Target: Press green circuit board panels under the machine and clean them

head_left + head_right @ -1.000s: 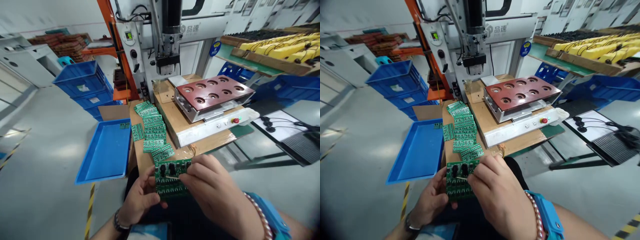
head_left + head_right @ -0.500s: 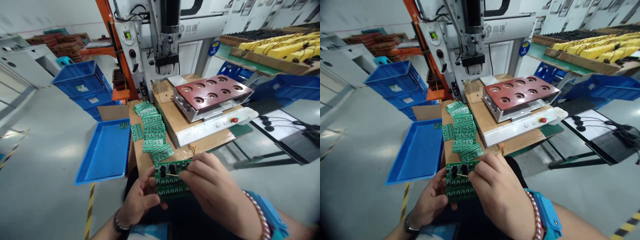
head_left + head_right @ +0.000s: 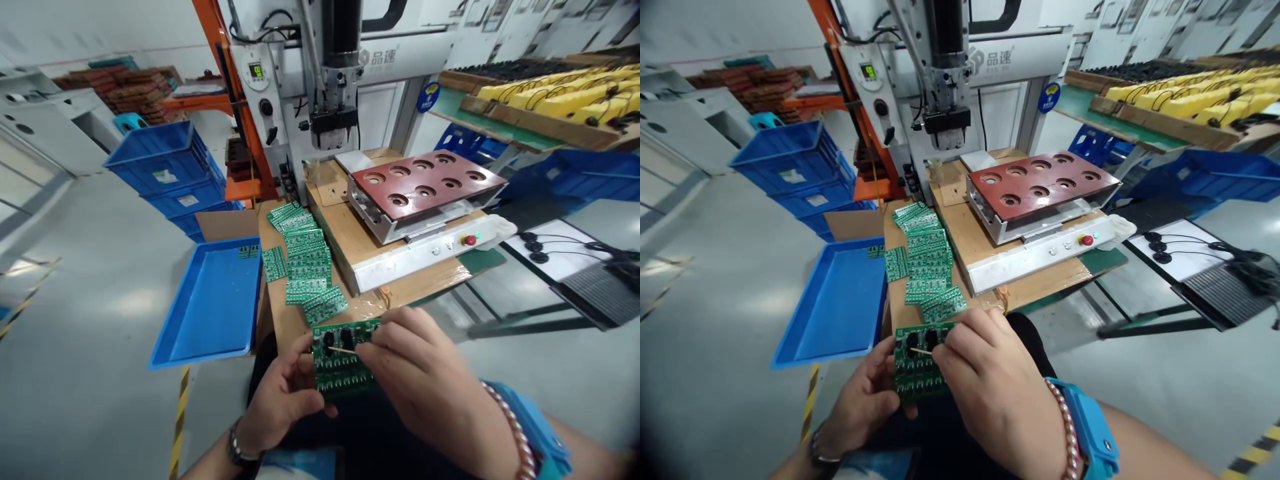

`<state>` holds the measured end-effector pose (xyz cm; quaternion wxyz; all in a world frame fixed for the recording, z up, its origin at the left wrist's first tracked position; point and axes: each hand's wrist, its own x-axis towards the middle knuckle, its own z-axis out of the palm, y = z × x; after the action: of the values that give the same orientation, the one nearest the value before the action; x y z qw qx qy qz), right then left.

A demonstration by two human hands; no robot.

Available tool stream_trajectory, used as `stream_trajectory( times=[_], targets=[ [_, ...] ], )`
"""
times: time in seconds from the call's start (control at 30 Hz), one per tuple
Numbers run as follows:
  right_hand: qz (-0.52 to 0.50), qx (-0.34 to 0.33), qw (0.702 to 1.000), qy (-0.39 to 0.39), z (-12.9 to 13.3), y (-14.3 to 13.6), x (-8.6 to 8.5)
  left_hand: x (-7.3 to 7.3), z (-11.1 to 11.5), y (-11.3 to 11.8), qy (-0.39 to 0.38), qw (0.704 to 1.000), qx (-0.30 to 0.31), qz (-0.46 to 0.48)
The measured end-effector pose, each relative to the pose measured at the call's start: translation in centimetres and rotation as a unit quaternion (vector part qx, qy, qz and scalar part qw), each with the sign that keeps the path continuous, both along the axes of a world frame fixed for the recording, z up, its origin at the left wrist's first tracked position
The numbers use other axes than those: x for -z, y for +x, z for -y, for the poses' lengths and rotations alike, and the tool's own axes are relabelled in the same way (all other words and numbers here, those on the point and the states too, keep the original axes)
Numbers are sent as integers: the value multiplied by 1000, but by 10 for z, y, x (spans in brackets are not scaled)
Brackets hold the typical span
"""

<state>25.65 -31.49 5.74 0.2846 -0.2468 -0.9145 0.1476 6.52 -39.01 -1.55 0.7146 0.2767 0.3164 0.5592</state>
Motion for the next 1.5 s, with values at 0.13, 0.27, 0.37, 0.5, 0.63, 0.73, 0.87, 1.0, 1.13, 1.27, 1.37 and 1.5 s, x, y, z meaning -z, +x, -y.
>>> stream_trajectory(
  times=[0.13,0.27,0.37,0.5,0.63,0.73,0.87,1.0,1.13,1.27,1.37,1.5],
  targets=[
    [9,-4,1000,8,1,-3,0,-1,-1,0,-1,1000,1,-3],
    [23,-10,1000,6,1,-3,0,-2,-1,1,3,1000,-12,-2],
    [21,-12,1000,6,2,-3,-1,-2,0,0,-10,1000,-19,-12],
    [17,-4,1000,10,2,-3,-2,-2,0,0,1,1000,-19,-10],
    [24,-13,1000,14,2,-2,-2,-2,0,0,0,1000,-20,-8],
    [26,-15,999,13,3,-2,-1,-3,0,1,0,1000,-24,-1],
    [38,-16,999,7,4,-1,1,-3,-1,0,3,1000,-24,-1],
    [32,-7,999,4,2,-2,-1,-2,0,-1,14,1000,-13,11],
    [19,0,1000,12,0,0,-3,-1,-1,-1,24,999,-8,21],
    [10,1,1000,11,-1,1,-3,-1,0,-1,23,999,-1,27],
    [2,5,1000,8,-2,1,-3,-1,0,-1,19,999,-2,27],
    [6,-2,1000,7,-2,1,-1,1,1,-1,18,1000,-5,25]
  ],
)
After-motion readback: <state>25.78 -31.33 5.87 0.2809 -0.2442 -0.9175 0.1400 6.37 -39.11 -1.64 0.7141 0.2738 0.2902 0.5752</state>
